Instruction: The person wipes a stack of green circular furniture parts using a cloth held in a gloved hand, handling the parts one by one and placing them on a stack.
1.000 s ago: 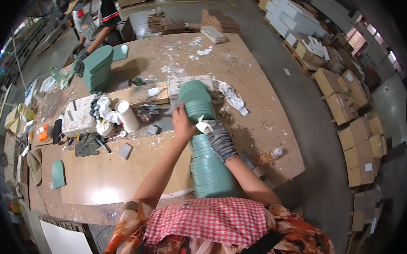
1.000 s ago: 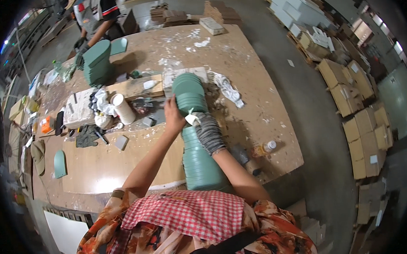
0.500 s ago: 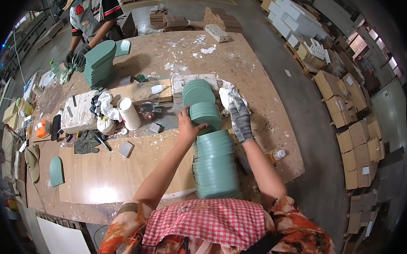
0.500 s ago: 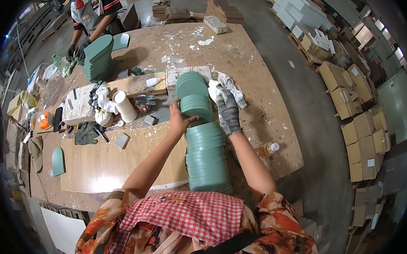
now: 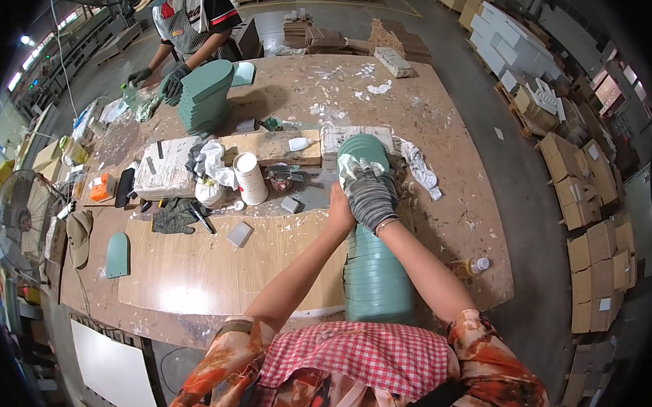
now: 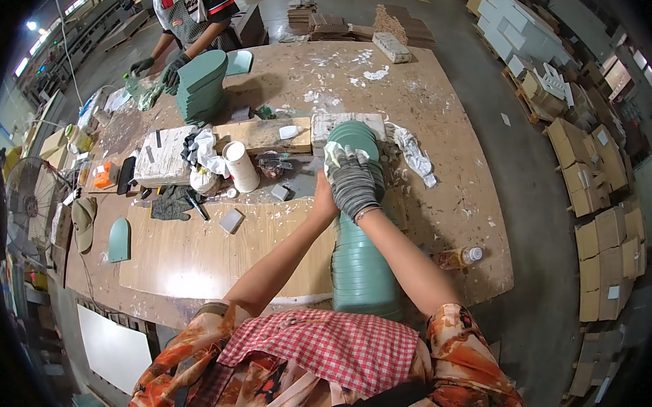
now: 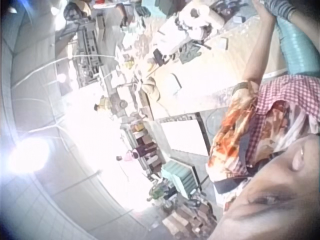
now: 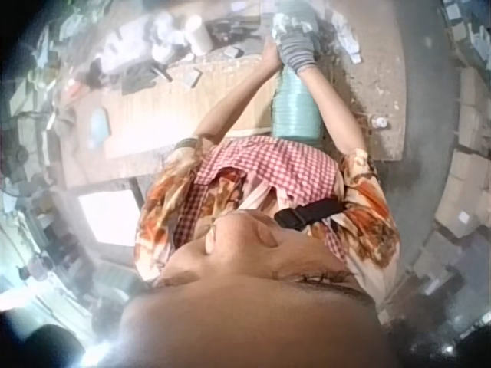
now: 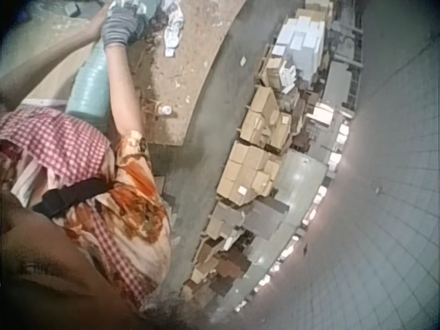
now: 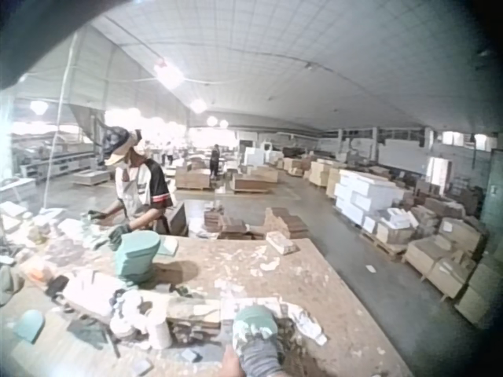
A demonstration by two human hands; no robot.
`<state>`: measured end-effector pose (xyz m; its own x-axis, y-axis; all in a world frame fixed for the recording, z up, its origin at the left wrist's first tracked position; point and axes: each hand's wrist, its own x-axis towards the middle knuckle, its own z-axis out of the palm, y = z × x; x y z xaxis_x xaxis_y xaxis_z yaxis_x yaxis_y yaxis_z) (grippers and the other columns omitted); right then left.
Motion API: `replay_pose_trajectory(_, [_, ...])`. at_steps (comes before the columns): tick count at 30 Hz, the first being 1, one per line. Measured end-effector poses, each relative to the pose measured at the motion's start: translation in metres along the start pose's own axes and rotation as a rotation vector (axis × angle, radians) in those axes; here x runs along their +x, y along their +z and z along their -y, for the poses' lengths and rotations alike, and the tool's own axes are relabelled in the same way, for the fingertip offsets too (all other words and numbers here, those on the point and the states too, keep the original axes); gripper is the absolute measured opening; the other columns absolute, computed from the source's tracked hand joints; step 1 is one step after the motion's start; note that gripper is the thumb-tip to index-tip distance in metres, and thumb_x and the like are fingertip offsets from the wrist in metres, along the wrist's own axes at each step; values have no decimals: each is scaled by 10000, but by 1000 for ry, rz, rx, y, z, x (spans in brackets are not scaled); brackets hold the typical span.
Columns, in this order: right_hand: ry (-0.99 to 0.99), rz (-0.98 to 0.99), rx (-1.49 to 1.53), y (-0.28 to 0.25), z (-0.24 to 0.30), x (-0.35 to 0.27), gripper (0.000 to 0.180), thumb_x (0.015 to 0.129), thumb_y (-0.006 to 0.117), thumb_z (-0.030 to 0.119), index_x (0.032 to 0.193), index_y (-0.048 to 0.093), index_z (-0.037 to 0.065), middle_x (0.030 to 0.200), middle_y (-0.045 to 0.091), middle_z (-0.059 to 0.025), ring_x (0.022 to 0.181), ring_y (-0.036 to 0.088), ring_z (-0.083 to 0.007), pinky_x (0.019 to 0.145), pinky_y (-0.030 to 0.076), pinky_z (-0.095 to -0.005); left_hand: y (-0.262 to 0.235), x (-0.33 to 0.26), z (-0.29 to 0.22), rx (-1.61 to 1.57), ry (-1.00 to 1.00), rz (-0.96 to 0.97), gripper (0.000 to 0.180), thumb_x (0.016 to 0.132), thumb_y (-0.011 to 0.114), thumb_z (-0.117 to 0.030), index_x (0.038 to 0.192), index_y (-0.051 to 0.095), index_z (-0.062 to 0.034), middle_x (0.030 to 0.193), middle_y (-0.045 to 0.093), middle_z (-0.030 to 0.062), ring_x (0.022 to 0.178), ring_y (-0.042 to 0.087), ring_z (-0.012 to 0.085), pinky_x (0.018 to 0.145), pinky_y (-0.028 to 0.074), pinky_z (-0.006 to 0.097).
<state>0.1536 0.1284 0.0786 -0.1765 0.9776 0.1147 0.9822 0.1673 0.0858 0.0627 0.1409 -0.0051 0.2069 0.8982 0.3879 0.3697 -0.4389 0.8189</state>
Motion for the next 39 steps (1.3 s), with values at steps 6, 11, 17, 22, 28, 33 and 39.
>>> replay_pose_trajectory(6, [30,-6,79,2,-6,1,469,912,394,309,1329,459,107,1439,350,-151,1329,309,-335,1105,182,-468,-9,0,-7,-1,74,-22,483,761,640,-137,1192,475,5,1123,474,237,1053,450,410,907,383,453])
replay_pose_trajectory(11, [214,-205,574,53,-57,-3,461,930,388,292,1351,425,108,1443,286,-234,1331,253,-413,1116,180,-431,-12,0,-13,25,-139,56,965,521,872,-145,1278,302,33,1188,451,256,1129,444,422,951,401,420])
replay_pose_trajectory(17, [641,106,1448,59,-83,-7,584,951,367,488,1394,371,107,1396,401,-59,1222,410,-201,1021,328,-333,-17,-2,-10,44,-177,72,939,549,881,-188,1274,324,25,1170,495,237,1069,530,382,887,457,405])
replay_pose_trajectory(22, [606,-105,1435,73,-95,-13,518,956,380,409,1347,421,72,1391,402,-117,1251,388,-236,1059,281,-373,-10,3,-18,29,-137,90,938,547,880,-172,1275,322,23,1169,499,241,1062,536,380,878,463,404])
replay_pose_trajectory(28, [20,-203,395,44,-58,-1,421,892,418,215,1270,500,49,1379,412,-162,1279,350,-358,1100,204,-438,-4,4,-7,-17,-177,90,939,517,868,-132,1266,321,13,1175,492,238,1094,493,408,916,428,420])
replay_pose_trajectory(33, [-117,-44,61,0,-8,3,424,897,418,288,1270,520,114,1379,435,-128,1283,376,-323,1086,221,-452,-5,4,-11,-152,-107,32,624,756,700,-198,1267,400,1,1153,505,238,1085,503,404,904,422,420])
replay_pose_trajectory(39, [6,-70,80,2,-8,3,425,908,394,291,1282,507,125,1378,434,-134,1278,373,-352,1090,214,-466,-4,3,-2,-36,-51,25,601,746,696,-168,1243,405,0,1130,509,234,1046,508,422,879,429,436])
